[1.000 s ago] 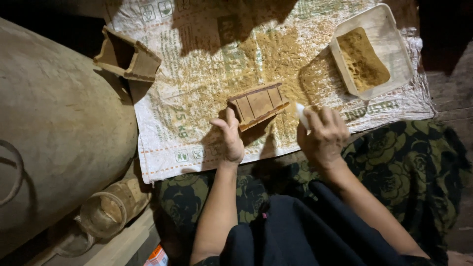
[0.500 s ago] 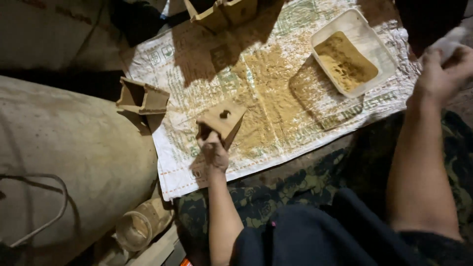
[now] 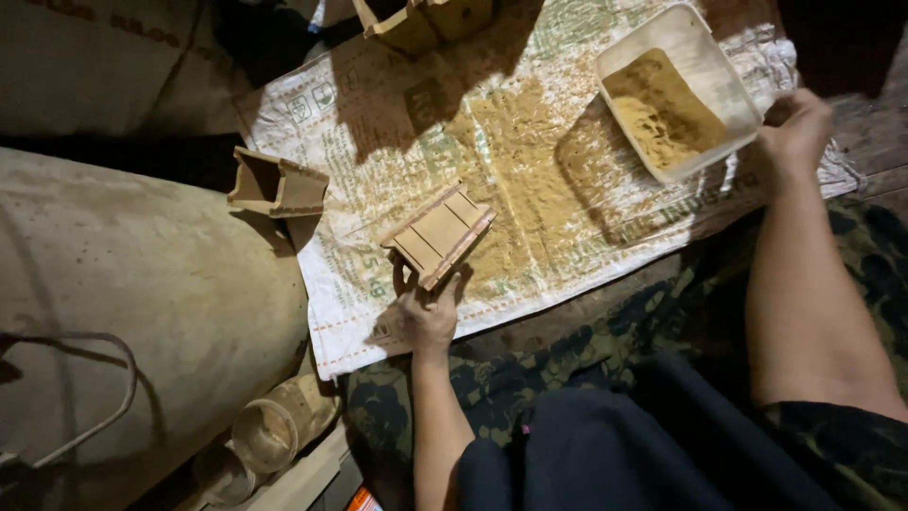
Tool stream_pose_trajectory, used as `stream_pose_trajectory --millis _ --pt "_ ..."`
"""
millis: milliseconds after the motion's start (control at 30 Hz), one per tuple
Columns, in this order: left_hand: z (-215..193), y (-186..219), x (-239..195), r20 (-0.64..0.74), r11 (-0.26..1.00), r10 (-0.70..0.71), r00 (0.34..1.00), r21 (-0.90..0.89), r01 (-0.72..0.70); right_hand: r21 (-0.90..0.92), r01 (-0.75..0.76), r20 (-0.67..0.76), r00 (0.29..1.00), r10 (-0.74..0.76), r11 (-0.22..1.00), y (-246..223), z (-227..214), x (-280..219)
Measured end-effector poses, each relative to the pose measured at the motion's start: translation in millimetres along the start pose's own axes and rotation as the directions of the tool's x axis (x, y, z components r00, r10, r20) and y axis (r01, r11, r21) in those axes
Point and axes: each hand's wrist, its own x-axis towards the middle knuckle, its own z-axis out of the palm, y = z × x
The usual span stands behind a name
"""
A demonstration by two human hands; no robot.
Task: The person assembles a small wooden box by applying glue to the edges of a flat wooden piece and pressing the sides together. They then sprinkle a brown powder into the box and apply more glue to the interior corners.
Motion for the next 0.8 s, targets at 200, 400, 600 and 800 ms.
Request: stream_pose_trajectory --millis 200,400,600,800 --pt "-19 36 14 0.102 0.952 0.260 0.960 0.140 -0.272 0.516 -0.124 0.134 0.989 0.063 0.847 -25 -4 -21" --pt "-15 72 29 0.310 0.799 0.364 0.878 0.381 -0.465 -0.232 0.347 -0.048 0.929 -0.367 0.909 -32 -33 -29" --pt "14 53 34 0.147 0.812 0.452 0.880 0.339 -0.474 -0.488 0.747 0.118 0.569 -0.814 0.451 -167 -28 -108" --pt "31 35 33 -0.076 0.946 0.187 0.979 -0.254 -0.200 -0.618 0.773 0.647 0.604 -0.465 0.145 -134 42 -105"
